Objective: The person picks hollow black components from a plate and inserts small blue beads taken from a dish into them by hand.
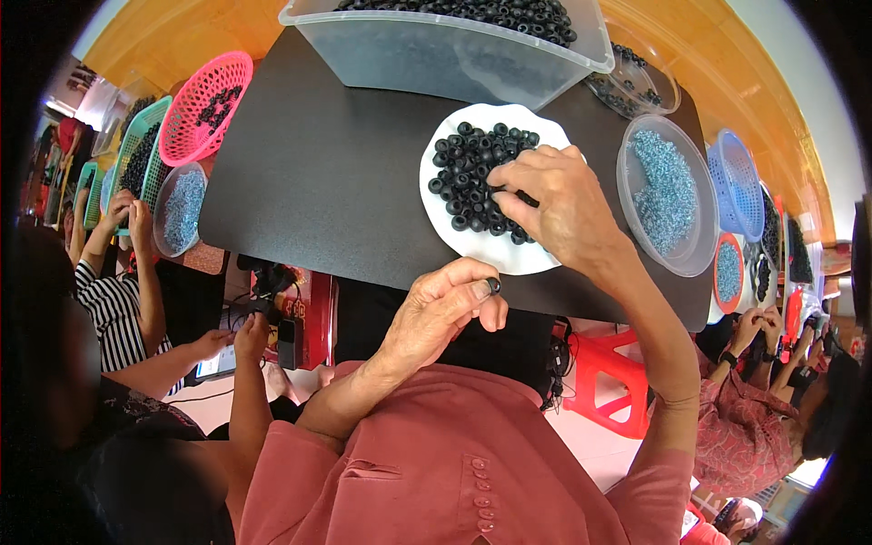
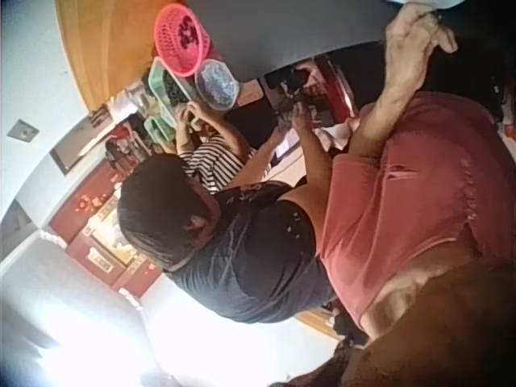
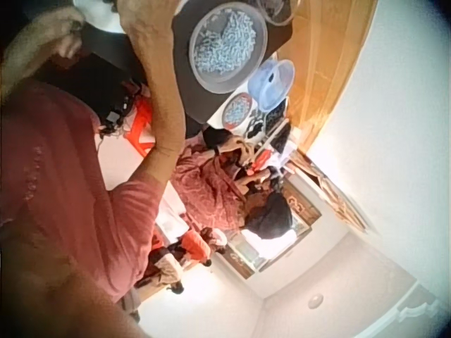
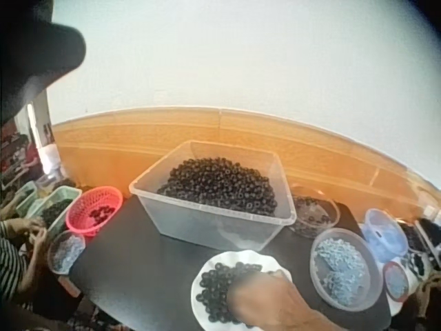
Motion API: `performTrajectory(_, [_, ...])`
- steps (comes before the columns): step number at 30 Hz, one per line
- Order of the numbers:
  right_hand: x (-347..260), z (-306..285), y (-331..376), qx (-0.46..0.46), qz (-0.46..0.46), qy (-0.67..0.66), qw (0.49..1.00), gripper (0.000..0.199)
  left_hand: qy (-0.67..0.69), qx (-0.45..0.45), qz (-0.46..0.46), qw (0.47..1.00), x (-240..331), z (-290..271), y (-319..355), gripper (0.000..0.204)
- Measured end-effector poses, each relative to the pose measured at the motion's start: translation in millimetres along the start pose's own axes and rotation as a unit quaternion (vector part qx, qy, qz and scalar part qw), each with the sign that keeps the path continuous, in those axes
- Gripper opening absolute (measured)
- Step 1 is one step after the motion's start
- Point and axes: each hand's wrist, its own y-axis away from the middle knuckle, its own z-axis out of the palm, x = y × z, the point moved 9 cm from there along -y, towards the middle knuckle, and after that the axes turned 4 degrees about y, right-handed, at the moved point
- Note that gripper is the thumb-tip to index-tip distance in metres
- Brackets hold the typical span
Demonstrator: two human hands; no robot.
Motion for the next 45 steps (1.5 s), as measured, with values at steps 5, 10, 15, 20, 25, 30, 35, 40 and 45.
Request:
performTrajectory(5, [1.5, 6.5, -3.8, -0.033, 0.007, 0.011, 0.999, 0.016, 0.001, 0.001, 0.005, 1.0, -0.4, 0.3, -0.3, 0.019])
performTrajectory(10, [-0.3, 12.3, -6.7, -0.08, 0.021, 0.04, 0.996, 0.012, -0.004, 0.002, 0.003, 1.0, 0.0, 0.8, 0.3, 0.019])
performTrajectory(15, [3.1, 12.1, -3.9, -0.07, 0.036, 0.033, 0.996, 0.012, -0.012, 0.003, 0.001, 1.0, 0.4, 0.3, 0.8, 0.019])
performTrajectory(20, [-0.9, 7.2, -0.3, -0.058, 0.03, 0.052, 0.996, 0.008, -0.023, -0.004, 0.008, 1.0, 0.4, 0.5, 0.6, 0.019])
performTrajectory(25, [-2.1, 13.8, 0.7, -0.092, 0.045, 0.105, 0.989, 0.005, -0.058, 0.014, -0.014, 0.998, 0.2, -2.9, 1.7, 0.02])
performTrajectory(30, [-5.4, 3.7, 5.2, 0.0, -0.004, 0.045, 0.999, 0.009, -0.065, 0.012, -0.004, 0.998, -0.2, -0.2, 0.9, 0.023])
performTrajectory(35, [7.6, -12.9, 7.0, -0.003, 0.099, -0.114, 0.988, 0.017, -0.053, 0.017, -0.001, 0.998, -1.8, -2.8, 0.7, 0.023])
performTrajectory(40, [12.9, 1.4, 34.1, -0.054, 0.203, -0.36, 0.909, 0.02, -0.025, -0.006, 0.01, 1.0, 0.1, -0.3, 0.6, 0.022])
performTrajectory(45, [-6.7, 8.0, 44.4, -0.028, 0.182, -0.485, 0.855, 0.011, -0.017, -0.005, 0.013, 1.0, 4.3, 3.6, -0.6, 0.025])
